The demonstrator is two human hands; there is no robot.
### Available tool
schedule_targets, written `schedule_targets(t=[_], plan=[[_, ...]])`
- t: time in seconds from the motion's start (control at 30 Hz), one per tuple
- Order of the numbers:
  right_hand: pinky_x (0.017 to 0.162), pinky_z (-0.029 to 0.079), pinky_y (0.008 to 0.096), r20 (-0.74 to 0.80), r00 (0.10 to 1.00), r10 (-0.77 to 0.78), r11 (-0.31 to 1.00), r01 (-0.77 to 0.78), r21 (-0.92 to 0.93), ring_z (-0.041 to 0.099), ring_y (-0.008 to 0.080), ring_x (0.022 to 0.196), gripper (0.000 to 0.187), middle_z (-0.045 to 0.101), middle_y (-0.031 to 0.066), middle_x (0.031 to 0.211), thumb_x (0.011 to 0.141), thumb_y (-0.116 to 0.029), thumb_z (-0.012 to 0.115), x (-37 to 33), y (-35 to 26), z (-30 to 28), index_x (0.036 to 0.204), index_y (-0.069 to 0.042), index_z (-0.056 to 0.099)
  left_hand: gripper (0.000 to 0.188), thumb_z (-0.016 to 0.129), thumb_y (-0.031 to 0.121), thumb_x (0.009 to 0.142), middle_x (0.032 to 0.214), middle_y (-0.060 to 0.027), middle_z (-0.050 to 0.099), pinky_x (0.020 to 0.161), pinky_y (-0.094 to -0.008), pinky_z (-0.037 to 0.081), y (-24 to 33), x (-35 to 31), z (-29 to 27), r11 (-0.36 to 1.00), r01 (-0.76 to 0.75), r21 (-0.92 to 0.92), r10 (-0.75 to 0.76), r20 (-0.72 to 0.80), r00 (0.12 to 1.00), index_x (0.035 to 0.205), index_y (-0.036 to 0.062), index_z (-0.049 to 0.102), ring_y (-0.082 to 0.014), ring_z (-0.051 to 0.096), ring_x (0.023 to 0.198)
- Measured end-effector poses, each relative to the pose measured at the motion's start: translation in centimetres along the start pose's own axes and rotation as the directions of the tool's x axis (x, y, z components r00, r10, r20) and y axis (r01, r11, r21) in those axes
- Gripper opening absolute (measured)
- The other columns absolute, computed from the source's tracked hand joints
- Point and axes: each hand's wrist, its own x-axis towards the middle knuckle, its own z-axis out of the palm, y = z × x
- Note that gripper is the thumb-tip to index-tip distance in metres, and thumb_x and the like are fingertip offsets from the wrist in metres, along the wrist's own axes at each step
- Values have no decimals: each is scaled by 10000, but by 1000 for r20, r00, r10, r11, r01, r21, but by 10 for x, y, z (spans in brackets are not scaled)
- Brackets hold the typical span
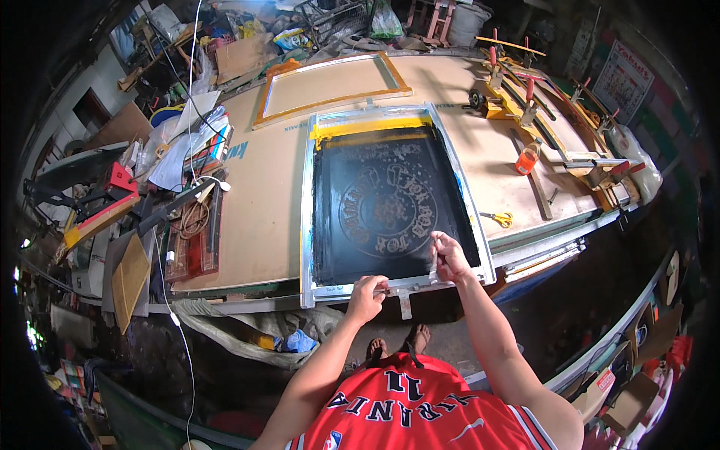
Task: The person assembles a screen printing frame by attaching metal clamps to its edges. They use a wrench to tighten the clamps, flip the frame to access different sides, and secure the frame to the printing table.
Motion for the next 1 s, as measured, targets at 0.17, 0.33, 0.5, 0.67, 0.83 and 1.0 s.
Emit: schedule_targets(t=[0.17, 0.33, 0.5, 0.67, 0.83, 1.0], plan=[[459, 371, 225, -78, 996, -37, 965, 15, -262, 492, 81, 514, 261, 615, 63, 819, 1029, -142, 541, 13, 17, 27, 1252, -27, 468, 454, 742, -54, 701, 1031, -100, 712, 899, -404, 506, -2, 1, -1, 997, 55, -51, -52, 56, 997, 1130, 54, 644, -310, 667, 1009], [495, 424, 245, -72, 997, -38, 893, 1, -450, 529, 98, 549, 281, 616, 71, 837, 1033, -149, 519, 16, 41, 48, 1250, 8, 432, 478, 765, -31, 698, 1061, -137, 685, 905, -397, 518, -2, 0, -8, 995, 70, -72, -64, 79, 995, 1154, 40, 641, -323, 659, 1030], [495, 454, 264, -119, 971, -207, 766, 85, -637, 554, 115, 539, 262, 628, 75, 790, 1003, -115, 542, 13, 51, 40, 1208, 24, 455, 456, 814, 41, 685, 1079, -131, 673, 903, -416, 506, 0, 1, -10, 999, -26, -45, 28, 62, 998, 1113, 34, 658, -331, 640, 1046], [510, 478, 298, -205, 951, -232, 691, 13, -722, 600, 140, 547, 215, 666, 100, 744, 915, -63, 597, 12, 44, 48, 1103, 18, 531, 332, 838, 103, 670, 1025, -100, 657, 839, -432, 478, -17, 3, 3, 986, -163, 38, 162, 26, 986, 963, 45, 692, -327, 633, 968], [483, 451, 283, -184, 976, -119, 762, -30, -647, 579, 128, 538, 212, 651, 85, 721, 873, -47, 592, 27, 42, 42, 1075, 6, 552, 274, 839, 108, 652, 1003, -88, 645, 812, -447, 461, -8, 9, 9, 980, -160, 114, 155, 56, 986, 840, 48, 650, -323, 630, 952], [485, 405, 266, -125, 992, -32, 865, -36, -500, 546, 127, 549, 101, 626, 72, 717, 889, -77, 582, 47, 45, 55, 982, -38, 578, 377, 867, 153, 623, 1061, -87, 646, 852, -461, 441, -14, 13, 9, 993, -19, 117, 1, 151, 989, 879, 49, 611, -335, 622, 997]])
